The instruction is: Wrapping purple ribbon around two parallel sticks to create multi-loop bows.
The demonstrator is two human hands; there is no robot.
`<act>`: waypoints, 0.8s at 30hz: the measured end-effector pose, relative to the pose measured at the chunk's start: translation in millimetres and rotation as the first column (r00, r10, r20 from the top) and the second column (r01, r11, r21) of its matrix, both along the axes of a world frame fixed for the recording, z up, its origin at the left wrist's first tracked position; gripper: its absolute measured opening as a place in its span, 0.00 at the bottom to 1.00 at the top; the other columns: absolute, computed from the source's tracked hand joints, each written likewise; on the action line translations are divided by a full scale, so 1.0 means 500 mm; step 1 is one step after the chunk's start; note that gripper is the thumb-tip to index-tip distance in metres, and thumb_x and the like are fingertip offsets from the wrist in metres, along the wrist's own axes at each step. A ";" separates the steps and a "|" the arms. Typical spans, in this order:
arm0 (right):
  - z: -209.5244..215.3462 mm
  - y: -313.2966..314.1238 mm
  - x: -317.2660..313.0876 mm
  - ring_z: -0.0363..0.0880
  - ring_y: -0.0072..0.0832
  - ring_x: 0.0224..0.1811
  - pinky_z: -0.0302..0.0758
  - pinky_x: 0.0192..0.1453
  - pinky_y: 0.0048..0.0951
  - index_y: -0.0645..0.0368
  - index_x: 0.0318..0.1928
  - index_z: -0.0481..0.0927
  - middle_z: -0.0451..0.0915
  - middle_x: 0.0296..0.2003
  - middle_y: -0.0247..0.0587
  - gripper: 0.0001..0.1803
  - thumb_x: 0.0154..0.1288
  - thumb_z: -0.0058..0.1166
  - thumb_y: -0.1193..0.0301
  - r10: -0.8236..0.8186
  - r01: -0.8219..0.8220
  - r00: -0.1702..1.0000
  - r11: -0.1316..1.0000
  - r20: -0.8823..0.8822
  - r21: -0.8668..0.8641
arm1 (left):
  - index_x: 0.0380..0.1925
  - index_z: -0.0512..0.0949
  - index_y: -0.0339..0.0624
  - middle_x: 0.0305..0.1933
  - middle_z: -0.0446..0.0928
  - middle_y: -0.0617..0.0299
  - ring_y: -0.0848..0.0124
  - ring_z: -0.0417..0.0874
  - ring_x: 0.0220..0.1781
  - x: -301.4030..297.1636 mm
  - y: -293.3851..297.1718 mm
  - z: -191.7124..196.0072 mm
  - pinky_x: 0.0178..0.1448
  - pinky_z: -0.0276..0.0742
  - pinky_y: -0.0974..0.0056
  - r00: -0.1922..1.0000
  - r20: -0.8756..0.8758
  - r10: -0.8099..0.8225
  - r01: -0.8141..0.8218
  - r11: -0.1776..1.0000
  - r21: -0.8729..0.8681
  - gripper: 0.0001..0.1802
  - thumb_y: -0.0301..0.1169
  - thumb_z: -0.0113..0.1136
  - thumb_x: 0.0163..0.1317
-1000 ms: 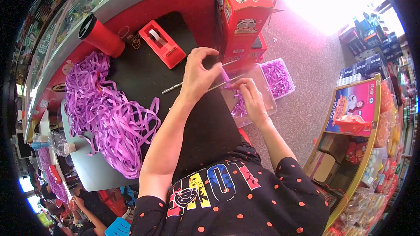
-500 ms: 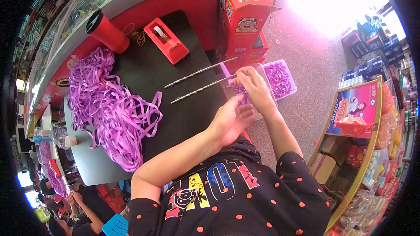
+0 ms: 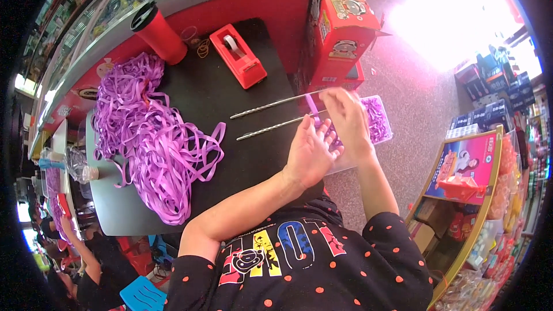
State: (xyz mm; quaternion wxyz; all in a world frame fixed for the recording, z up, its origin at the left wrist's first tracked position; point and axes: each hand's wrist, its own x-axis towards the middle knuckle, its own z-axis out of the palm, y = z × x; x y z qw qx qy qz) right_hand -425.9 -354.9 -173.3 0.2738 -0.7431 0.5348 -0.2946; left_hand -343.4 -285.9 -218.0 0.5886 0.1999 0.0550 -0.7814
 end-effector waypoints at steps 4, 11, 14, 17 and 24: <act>0.061 -0.079 0.106 0.80 0.24 0.43 0.73 0.49 0.23 0.64 0.46 0.81 0.83 0.38 0.39 0.12 0.67 0.51 0.70 0.243 -0.175 0.955 0.927 0.173 -0.332 | 0.70 0.23 0.63 0.77 0.26 0.59 0.59 0.26 0.78 0.009 0.008 -0.004 0.74 0.28 0.44 0.995 -0.068 -0.067 0.056 0.987 -0.152 0.46 0.63 0.37 0.65; 0.021 -0.231 0.270 0.75 0.17 0.33 0.68 0.39 0.18 0.64 0.38 0.84 0.83 0.29 0.32 0.13 0.63 0.57 0.66 0.364 -0.498 0.844 0.805 0.395 0.323 | 0.70 0.22 0.64 0.77 0.31 0.59 0.60 0.28 0.78 0.006 0.012 -0.021 0.73 0.36 0.47 0.992 -0.072 -0.104 0.085 0.969 -0.233 0.52 0.67 0.41 0.60; 0.030 -0.234 0.289 0.66 0.10 0.23 0.57 0.25 0.15 0.60 0.31 0.85 0.82 0.25 0.29 0.12 0.58 0.62 0.63 0.315 -0.457 0.883 0.751 0.349 0.477 | 0.70 0.23 0.66 0.77 0.30 0.60 0.61 0.27 0.77 0.007 0.010 -0.021 0.74 0.35 0.47 0.991 -0.082 -0.101 0.084 0.978 -0.193 0.53 0.68 0.43 0.59; 0.034 -0.240 0.293 0.62 0.08 0.19 0.53 0.20 0.14 0.59 0.30 0.83 0.81 0.25 0.27 0.10 0.56 0.64 0.65 0.246 -0.423 0.899 0.700 0.361 0.576 | 0.70 0.23 0.66 0.77 0.30 0.61 0.62 0.26 0.78 0.007 0.008 -0.022 0.74 0.34 0.47 0.990 -0.095 -0.107 0.089 0.980 -0.176 0.52 0.67 0.43 0.60; 0.030 -0.252 0.286 0.62 0.07 0.17 0.51 0.17 0.11 0.59 0.32 0.82 0.81 0.26 0.28 0.08 0.57 0.64 0.68 0.130 -0.419 0.895 0.572 0.426 0.705 | 0.70 0.24 0.65 0.77 0.29 0.63 0.63 0.25 0.77 0.002 0.002 -0.034 0.75 0.31 0.49 0.992 -0.085 -0.092 0.075 0.981 -0.177 0.52 0.67 0.43 0.61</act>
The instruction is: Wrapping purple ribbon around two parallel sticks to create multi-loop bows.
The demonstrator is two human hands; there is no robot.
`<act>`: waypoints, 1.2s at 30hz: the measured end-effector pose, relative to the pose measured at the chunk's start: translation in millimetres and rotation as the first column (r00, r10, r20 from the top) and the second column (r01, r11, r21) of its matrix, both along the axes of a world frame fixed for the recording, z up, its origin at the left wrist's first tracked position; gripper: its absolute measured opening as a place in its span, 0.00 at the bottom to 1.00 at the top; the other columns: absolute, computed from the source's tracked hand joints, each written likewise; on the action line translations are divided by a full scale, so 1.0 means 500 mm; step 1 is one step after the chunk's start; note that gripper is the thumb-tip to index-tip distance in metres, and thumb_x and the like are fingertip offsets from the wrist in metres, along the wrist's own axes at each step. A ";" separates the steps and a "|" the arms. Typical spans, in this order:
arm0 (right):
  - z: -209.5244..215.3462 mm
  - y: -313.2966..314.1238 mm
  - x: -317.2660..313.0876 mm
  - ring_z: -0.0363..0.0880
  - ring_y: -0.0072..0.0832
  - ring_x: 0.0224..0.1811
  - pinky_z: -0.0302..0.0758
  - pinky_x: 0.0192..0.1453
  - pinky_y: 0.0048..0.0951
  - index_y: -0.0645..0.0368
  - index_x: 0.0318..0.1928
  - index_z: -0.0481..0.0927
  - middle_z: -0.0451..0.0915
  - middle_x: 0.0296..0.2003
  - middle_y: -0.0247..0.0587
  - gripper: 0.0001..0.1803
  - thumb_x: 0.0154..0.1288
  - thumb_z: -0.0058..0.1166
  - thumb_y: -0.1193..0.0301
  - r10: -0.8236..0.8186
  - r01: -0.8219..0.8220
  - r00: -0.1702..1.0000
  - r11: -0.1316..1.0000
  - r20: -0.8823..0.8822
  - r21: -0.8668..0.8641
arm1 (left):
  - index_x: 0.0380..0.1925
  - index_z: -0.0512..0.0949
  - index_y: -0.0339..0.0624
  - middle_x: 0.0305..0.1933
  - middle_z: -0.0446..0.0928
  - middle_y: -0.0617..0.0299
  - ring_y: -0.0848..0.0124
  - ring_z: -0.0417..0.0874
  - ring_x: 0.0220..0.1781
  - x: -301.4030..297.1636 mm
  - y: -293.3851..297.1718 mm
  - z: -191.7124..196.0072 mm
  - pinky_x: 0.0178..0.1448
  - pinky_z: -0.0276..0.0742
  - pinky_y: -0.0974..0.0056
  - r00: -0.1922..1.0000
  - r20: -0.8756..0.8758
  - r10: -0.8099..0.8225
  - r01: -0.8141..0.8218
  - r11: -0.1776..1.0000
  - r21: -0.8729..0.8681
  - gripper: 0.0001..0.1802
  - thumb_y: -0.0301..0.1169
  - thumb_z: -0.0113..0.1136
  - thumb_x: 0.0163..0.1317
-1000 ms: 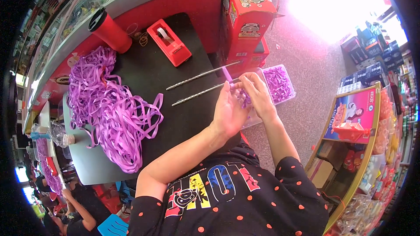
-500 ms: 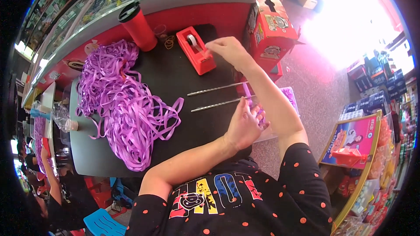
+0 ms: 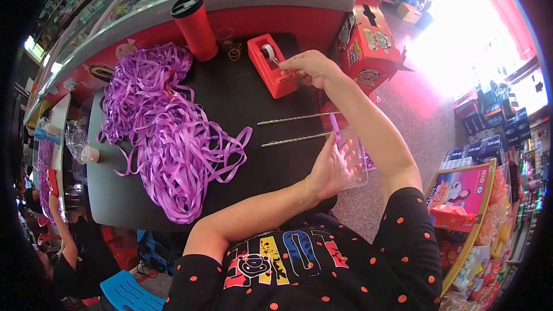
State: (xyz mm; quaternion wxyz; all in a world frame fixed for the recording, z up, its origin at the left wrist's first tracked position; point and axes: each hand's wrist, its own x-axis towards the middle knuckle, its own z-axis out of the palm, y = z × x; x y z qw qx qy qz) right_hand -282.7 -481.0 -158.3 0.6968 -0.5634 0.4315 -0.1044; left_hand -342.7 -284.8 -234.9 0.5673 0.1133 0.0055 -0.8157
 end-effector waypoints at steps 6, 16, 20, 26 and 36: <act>0.017 0.011 -0.015 0.62 0.07 0.18 0.52 0.19 0.12 0.58 0.32 0.81 0.78 0.24 0.26 0.07 0.58 0.63 0.68 -0.026 0.023 0.992 0.999 0.121 0.026 | 0.70 0.24 0.64 0.77 0.29 0.62 0.62 0.25 0.77 0.002 0.001 0.003 0.75 0.32 0.50 1.000 0.005 0.003 -0.003 1.000 0.008 0.52 0.66 0.44 0.60; -0.006 0.081 -0.066 0.64 0.09 0.19 0.55 0.20 0.12 0.61 0.33 0.82 0.79 0.25 0.32 0.08 0.59 0.63 0.68 -0.106 0.113 0.981 0.993 0.161 -0.037 | 0.72 0.28 0.54 0.77 0.26 0.59 0.60 0.23 0.78 0.000 0.002 0.002 0.75 0.30 0.50 0.999 0.028 0.032 -0.031 0.999 -0.023 0.54 0.67 0.44 0.60; -0.027 0.090 -0.069 0.64 0.09 0.19 0.55 0.20 0.12 0.62 0.33 0.82 0.80 0.25 0.33 0.09 0.58 0.64 0.69 -0.117 0.125 0.981 0.991 0.153 -0.045 | 0.72 0.36 0.54 0.77 0.35 0.62 0.62 0.35 0.78 0.005 0.003 0.008 0.74 0.40 0.52 0.999 0.033 0.031 -0.032 0.999 0.005 0.48 0.65 0.43 0.62; -0.044 0.094 -0.058 0.65 0.09 0.19 0.56 0.20 0.12 0.62 0.33 0.82 0.80 0.25 0.34 0.08 0.58 0.63 0.70 -0.151 0.164 0.978 0.983 0.143 -0.080 | 0.72 0.38 0.64 0.76 0.40 0.63 0.63 0.44 0.76 0.014 0.001 0.012 0.73 0.38 0.49 0.999 0.035 0.025 -0.021 0.994 -0.108 0.41 0.62 0.39 0.65; -0.048 0.128 -0.048 0.78 0.17 0.26 0.73 0.33 0.19 0.67 0.32 0.83 0.82 0.23 0.36 0.10 0.59 0.60 0.70 -0.208 0.086 0.977 0.576 -0.044 -0.813 | 0.71 0.44 0.59 0.74 0.46 0.64 0.64 0.49 0.74 0.012 -0.005 0.012 0.71 0.49 0.52 0.998 0.010 0.056 -0.054 0.990 -0.131 0.39 0.59 0.42 0.66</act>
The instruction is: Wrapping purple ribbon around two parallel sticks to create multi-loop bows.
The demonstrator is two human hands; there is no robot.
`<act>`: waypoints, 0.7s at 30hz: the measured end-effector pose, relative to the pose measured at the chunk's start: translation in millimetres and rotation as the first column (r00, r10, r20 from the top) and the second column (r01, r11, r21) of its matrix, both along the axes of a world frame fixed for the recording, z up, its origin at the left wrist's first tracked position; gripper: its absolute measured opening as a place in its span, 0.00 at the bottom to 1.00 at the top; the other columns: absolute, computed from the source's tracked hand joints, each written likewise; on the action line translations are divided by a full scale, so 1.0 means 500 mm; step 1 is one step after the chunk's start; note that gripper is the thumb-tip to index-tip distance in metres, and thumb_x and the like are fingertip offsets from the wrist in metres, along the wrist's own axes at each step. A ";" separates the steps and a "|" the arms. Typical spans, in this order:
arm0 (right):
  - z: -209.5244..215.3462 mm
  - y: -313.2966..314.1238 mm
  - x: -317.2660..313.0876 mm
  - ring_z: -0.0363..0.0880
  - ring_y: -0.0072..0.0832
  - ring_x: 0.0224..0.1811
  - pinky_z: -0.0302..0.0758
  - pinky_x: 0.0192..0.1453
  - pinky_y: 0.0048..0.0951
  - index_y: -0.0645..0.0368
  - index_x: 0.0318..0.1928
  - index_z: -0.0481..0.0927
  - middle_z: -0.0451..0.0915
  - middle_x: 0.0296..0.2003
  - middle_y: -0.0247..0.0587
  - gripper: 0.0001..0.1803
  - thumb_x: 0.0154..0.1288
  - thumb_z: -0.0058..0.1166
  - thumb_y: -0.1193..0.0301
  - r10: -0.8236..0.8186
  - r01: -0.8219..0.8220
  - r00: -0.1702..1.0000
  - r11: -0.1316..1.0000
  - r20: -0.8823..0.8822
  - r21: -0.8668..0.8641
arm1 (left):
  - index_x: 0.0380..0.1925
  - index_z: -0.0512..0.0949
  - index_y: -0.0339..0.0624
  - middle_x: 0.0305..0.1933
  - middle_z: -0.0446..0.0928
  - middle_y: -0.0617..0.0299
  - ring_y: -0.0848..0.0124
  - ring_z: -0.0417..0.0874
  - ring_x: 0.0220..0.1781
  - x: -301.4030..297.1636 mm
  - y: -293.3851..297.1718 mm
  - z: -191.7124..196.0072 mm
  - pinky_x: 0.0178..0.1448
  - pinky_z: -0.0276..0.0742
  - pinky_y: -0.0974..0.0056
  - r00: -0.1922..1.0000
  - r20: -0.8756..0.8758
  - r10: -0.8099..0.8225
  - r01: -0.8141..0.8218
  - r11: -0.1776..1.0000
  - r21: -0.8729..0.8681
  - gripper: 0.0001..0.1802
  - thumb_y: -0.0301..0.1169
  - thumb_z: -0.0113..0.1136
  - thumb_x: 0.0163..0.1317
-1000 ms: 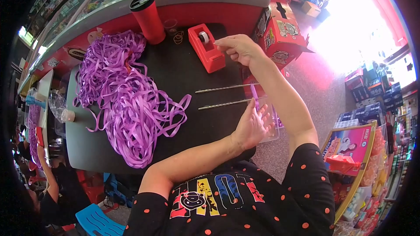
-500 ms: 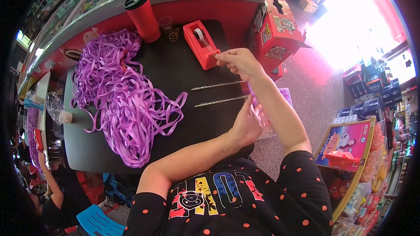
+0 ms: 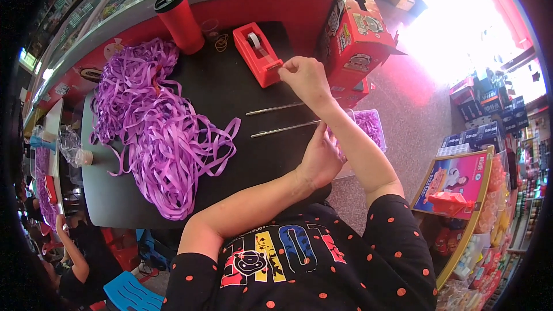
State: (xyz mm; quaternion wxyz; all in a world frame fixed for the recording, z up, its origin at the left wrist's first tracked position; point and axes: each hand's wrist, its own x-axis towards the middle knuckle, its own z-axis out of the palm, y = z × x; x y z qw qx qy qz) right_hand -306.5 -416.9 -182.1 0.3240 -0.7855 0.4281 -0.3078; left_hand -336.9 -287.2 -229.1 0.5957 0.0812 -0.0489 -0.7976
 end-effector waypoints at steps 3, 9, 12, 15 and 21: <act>0.023 0.010 -0.021 0.80 0.18 0.29 0.75 0.37 0.21 0.67 0.33 0.83 0.82 0.24 0.36 0.11 0.60 0.58 0.69 0.021 -0.022 0.996 1.000 -0.084 -0.012 | 0.71 0.45 0.58 0.73 0.47 0.64 0.64 0.46 0.75 0.002 0.008 0.001 0.72 0.47 0.51 1.000 -0.004 -0.020 0.020 0.999 0.051 0.38 0.59 0.42 0.66; 0.030 0.012 -0.193 0.79 0.19 0.35 0.75 0.42 0.22 0.67 0.39 0.82 0.83 0.33 0.37 0.10 0.62 0.56 0.71 0.192 -0.255 0.964 0.853 0.182 0.454 | 0.64 0.54 0.61 0.66 0.55 0.65 0.66 0.54 0.68 -0.019 0.008 -0.014 0.69 0.49 0.52 1.000 0.000 -0.004 0.004 0.970 0.242 0.30 0.54 0.48 0.66; 0.036 0.050 -0.271 0.79 0.18 0.36 0.74 0.42 0.21 0.67 0.39 0.82 0.83 0.33 0.37 0.09 0.62 0.56 0.73 0.197 -0.216 0.976 0.826 0.092 0.520 | 0.54 0.60 0.62 0.55 0.62 0.68 0.72 0.62 0.55 -0.016 0.010 -0.020 0.62 0.58 0.55 1.000 -0.008 0.011 -0.009 0.981 0.193 0.21 0.46 0.54 0.66; 0.053 0.087 -0.316 0.78 0.17 0.35 0.74 0.41 0.20 0.67 0.39 0.82 0.82 0.32 0.36 0.08 0.61 0.56 0.75 0.172 -0.141 0.985 0.826 -0.006 0.545 | 0.58 0.55 0.62 0.53 0.65 0.69 0.74 0.69 0.49 -0.014 0.007 -0.006 0.56 0.64 0.58 0.996 0.084 0.035 -0.050 0.983 0.177 0.27 0.34 0.58 0.64; 0.034 0.123 -0.344 0.78 0.17 0.33 0.74 0.39 0.20 0.68 0.38 0.82 0.82 0.30 0.36 0.08 0.60 0.56 0.76 0.132 -0.061 0.986 0.855 -0.102 0.516 | 0.70 0.28 0.61 0.47 0.66 0.68 0.73 0.71 0.49 -0.015 0.004 -0.007 0.53 0.65 0.60 0.990 0.140 0.005 -0.033 0.980 0.198 0.52 0.28 0.59 0.63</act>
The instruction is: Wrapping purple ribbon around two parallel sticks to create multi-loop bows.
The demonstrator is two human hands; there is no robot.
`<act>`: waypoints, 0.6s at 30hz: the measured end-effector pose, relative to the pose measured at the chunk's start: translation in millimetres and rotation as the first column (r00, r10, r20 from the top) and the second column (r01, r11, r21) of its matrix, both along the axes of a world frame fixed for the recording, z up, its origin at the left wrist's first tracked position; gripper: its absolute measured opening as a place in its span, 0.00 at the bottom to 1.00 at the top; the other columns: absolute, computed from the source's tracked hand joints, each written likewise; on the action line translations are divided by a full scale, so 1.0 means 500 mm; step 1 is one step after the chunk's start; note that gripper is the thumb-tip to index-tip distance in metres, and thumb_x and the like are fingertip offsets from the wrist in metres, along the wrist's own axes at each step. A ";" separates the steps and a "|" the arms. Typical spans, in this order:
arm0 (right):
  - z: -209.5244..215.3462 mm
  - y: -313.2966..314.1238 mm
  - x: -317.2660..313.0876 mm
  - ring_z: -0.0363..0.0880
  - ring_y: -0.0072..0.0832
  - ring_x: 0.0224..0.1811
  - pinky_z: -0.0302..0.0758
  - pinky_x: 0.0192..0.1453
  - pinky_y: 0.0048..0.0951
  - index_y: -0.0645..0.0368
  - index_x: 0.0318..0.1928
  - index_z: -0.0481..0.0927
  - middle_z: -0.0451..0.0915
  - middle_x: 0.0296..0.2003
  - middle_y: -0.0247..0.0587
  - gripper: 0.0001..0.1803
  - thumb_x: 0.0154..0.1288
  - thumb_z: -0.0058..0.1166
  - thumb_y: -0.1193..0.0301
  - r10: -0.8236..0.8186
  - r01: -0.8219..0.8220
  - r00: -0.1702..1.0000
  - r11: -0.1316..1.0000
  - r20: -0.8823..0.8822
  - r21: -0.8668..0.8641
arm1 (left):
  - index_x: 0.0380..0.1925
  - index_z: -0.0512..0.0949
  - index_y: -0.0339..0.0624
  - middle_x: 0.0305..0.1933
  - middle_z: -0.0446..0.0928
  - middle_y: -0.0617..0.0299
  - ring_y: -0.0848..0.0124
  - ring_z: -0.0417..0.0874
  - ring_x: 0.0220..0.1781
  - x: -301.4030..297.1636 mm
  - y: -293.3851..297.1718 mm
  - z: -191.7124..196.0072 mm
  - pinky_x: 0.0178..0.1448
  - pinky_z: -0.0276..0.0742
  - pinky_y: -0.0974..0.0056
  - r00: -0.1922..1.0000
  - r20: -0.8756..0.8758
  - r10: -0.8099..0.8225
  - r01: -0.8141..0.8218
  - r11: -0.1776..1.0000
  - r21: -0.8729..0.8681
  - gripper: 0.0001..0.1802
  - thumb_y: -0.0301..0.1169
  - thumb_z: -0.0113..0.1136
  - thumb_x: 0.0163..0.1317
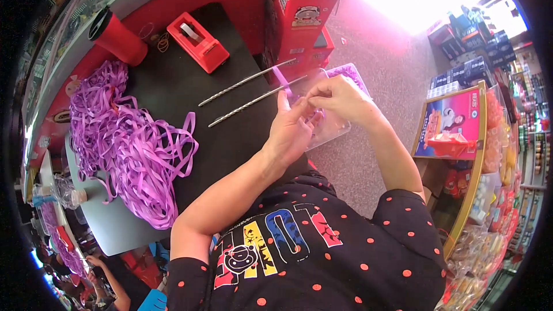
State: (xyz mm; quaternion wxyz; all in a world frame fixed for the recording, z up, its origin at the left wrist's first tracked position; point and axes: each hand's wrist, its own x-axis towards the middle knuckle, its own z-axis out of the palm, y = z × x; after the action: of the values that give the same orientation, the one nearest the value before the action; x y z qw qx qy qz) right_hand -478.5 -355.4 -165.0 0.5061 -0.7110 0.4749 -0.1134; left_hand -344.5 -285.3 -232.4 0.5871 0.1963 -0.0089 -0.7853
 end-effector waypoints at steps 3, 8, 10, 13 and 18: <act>-0.011 0.003 -0.009 0.78 0.17 0.33 0.74 0.39 0.21 0.68 0.37 0.82 0.82 0.30 0.35 0.08 0.60 0.57 0.76 -0.036 0.037 0.999 0.999 -0.016 0.038 | 0.71 0.28 0.60 0.46 0.67 0.68 0.74 0.72 0.48 -0.006 0.002 0.000 0.53 0.66 0.60 0.999 0.030 0.015 -0.015 0.999 0.029 0.52 0.27 0.58 0.63; -0.007 0.012 -0.010 0.78 0.16 0.32 0.74 0.39 0.21 0.68 0.37 0.82 0.83 0.28 0.35 0.08 0.60 0.56 0.75 -0.042 0.048 0.996 0.996 -0.078 0.077 | 0.71 0.28 0.59 0.42 0.68 0.68 0.76 0.73 0.44 -0.008 0.004 -0.012 0.53 0.67 0.61 0.999 0.016 0.042 -0.043 0.999 0.007 0.51 0.23 0.55 0.64; -0.009 0.015 -0.014 0.77 0.15 0.31 0.74 0.39 0.20 0.68 0.38 0.82 0.83 0.28 0.34 0.09 0.60 0.57 0.74 -0.016 0.017 0.997 1.000 -0.076 0.018 | 0.71 0.28 0.59 0.41 0.68 0.67 0.76 0.72 0.43 -0.009 0.005 -0.021 0.53 0.68 0.62 0.998 0.001 0.055 -0.055 0.998 -0.025 0.50 0.21 0.54 0.64; -0.012 0.020 -0.017 0.77 0.15 0.31 0.74 0.38 0.20 0.67 0.39 0.83 0.83 0.29 0.35 0.10 0.61 0.57 0.73 -0.029 0.029 1.000 0.999 0.007 0.013 | 0.71 0.28 0.59 0.40 0.68 0.67 0.76 0.72 0.42 -0.009 0.006 -0.025 0.53 0.68 0.63 0.997 0.037 0.061 -0.059 0.997 -0.051 0.49 0.20 0.53 0.65; -0.042 0.023 -0.053 0.75 0.14 0.28 0.72 0.36 0.18 0.64 0.39 0.84 0.81 0.27 0.32 0.10 0.64 0.55 0.70 -0.208 0.186 0.971 0.967 0.117 0.174 | 0.69 0.38 0.59 0.39 0.69 0.67 0.77 0.72 0.41 -0.014 0.005 -0.008 0.50 0.67 0.64 0.993 0.099 0.068 -0.067 0.998 -0.020 0.42 0.19 0.50 0.65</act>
State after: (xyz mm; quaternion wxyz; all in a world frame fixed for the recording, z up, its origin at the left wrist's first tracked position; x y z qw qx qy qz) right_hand -505.1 -343.7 -186.2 0.5790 -0.6075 0.5158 -0.1720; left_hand -351.3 -283.0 -236.3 0.6137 0.2305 -0.0377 -0.7541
